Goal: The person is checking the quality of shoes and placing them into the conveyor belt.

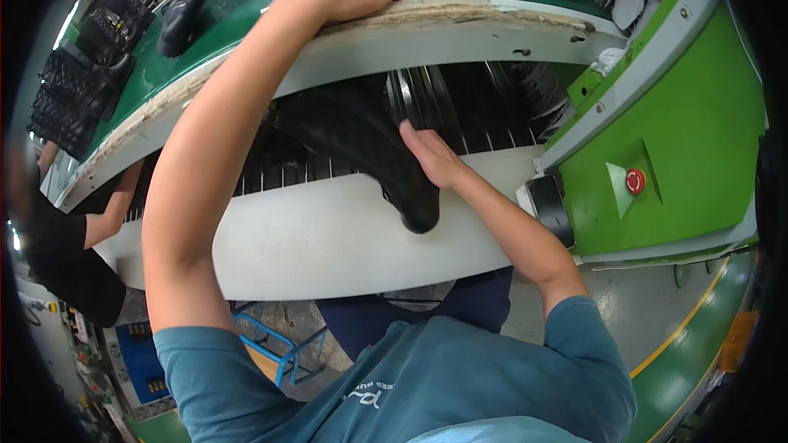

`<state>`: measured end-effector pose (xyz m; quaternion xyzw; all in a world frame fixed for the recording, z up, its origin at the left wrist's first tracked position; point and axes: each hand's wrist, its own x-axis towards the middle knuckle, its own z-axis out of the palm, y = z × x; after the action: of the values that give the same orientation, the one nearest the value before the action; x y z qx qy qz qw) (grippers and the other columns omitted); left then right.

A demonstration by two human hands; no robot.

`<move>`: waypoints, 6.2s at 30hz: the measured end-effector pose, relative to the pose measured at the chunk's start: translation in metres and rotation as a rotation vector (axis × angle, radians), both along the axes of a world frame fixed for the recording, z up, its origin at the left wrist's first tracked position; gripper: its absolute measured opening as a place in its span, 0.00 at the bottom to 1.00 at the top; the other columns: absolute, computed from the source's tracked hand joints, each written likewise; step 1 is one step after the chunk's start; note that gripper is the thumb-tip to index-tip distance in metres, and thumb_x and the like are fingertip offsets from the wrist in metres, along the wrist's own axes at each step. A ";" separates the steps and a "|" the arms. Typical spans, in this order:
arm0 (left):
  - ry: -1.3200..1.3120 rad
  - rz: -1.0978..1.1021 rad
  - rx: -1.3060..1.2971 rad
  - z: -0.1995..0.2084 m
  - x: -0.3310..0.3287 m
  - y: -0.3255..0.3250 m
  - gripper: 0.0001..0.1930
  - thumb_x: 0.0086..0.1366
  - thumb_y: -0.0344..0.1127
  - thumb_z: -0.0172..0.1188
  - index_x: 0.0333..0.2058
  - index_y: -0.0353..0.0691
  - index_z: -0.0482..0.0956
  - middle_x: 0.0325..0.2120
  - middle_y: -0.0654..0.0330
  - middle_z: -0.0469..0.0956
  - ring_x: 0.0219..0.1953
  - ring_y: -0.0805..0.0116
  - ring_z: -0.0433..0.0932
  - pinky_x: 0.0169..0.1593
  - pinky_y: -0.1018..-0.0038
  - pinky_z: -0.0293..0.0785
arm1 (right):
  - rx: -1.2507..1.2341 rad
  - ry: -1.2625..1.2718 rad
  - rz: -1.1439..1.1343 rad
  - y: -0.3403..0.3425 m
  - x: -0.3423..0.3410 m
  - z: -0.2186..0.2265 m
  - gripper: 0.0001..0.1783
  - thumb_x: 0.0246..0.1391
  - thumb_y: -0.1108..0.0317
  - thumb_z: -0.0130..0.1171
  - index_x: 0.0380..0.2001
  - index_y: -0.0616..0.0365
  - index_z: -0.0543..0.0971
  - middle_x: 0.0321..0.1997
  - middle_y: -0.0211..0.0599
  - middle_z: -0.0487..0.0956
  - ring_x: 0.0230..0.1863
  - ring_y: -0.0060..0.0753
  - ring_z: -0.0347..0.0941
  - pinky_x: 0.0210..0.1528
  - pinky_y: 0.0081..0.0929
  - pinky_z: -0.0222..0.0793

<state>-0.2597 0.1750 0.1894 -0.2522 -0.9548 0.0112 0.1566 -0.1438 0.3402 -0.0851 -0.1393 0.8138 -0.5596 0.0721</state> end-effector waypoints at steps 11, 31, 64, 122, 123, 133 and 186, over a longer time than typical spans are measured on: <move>0.192 -0.301 1.008 -0.012 0.020 -0.095 0.34 0.62 0.23 0.76 0.66 0.32 0.73 0.56 0.44 0.86 0.56 0.58 0.86 0.57 0.68 0.85 | -0.699 0.001 0.123 0.039 0.090 -0.003 0.48 0.83 0.29 0.19 0.25 0.51 0.74 0.23 0.29 0.79 0.33 0.28 0.75 0.76 0.37 0.61; -0.286 -0.274 1.731 -0.144 0.214 -0.203 0.18 0.77 0.25 0.66 0.57 0.31 0.68 0.52 0.27 0.87 0.48 0.58 0.92 0.53 0.71 0.89 | 0.035 -0.303 -0.070 0.005 0.080 -0.036 0.60 0.53 0.52 0.84 0.81 0.65 0.64 0.47 0.47 0.89 0.47 0.37 0.87 0.51 0.35 0.82; -0.613 -0.168 1.521 -0.239 0.239 -0.074 0.13 0.80 0.35 0.68 0.55 0.32 0.85 0.45 0.57 0.91 0.46 0.73 0.87 0.53 0.74 0.84 | -0.668 -0.527 -0.121 -0.021 0.199 0.032 0.36 0.80 0.41 0.49 0.58 0.69 0.82 0.44 0.50 0.89 0.38 0.30 0.87 0.41 0.25 0.83; -0.440 -0.322 1.510 -0.203 0.314 -0.081 0.26 0.68 0.28 0.73 0.63 0.28 0.80 0.57 0.37 0.87 0.56 0.50 0.90 0.64 0.58 0.87 | -0.502 -0.322 0.006 -0.050 0.233 0.043 0.31 0.74 0.46 0.65 0.57 0.68 0.82 0.35 0.33 0.83 0.36 0.20 0.78 0.38 0.24 0.72; -0.448 -0.266 1.424 -0.197 0.318 -0.082 0.26 0.67 0.28 0.73 0.62 0.29 0.81 0.56 0.37 0.88 0.55 0.52 0.90 0.63 0.59 0.87 | -0.481 -0.246 0.007 -0.051 0.234 0.042 0.31 0.73 0.46 0.65 0.57 0.69 0.82 0.33 0.34 0.83 0.35 0.21 0.78 0.38 0.26 0.72; -0.355 -0.203 1.621 -0.207 0.339 -0.091 0.26 0.68 0.32 0.75 0.60 0.29 0.76 0.54 0.36 0.88 0.56 0.48 0.90 0.63 0.54 0.87 | -0.564 -0.214 -0.076 -0.026 0.260 -0.012 0.26 0.81 0.62 0.54 0.70 0.72 0.76 0.58 0.47 0.86 0.59 0.35 0.83 0.66 0.33 0.75; -0.188 -0.149 1.050 -0.331 0.353 -0.150 0.34 0.47 0.47 0.90 0.52 0.38 0.92 0.53 0.50 0.92 0.60 0.47 0.89 0.72 0.51 0.79 | 0.231 0.884 0.212 -0.052 0.206 -0.003 0.26 0.42 0.69 0.86 0.48 0.53 0.92 0.50 0.34 0.87 0.51 0.45 0.83 0.52 0.42 0.79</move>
<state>0.0930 0.0250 -0.1412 -0.2069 -0.8213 -0.5016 0.1761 0.0620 0.2879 -0.0883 -0.4377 0.8047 -0.3418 -0.2099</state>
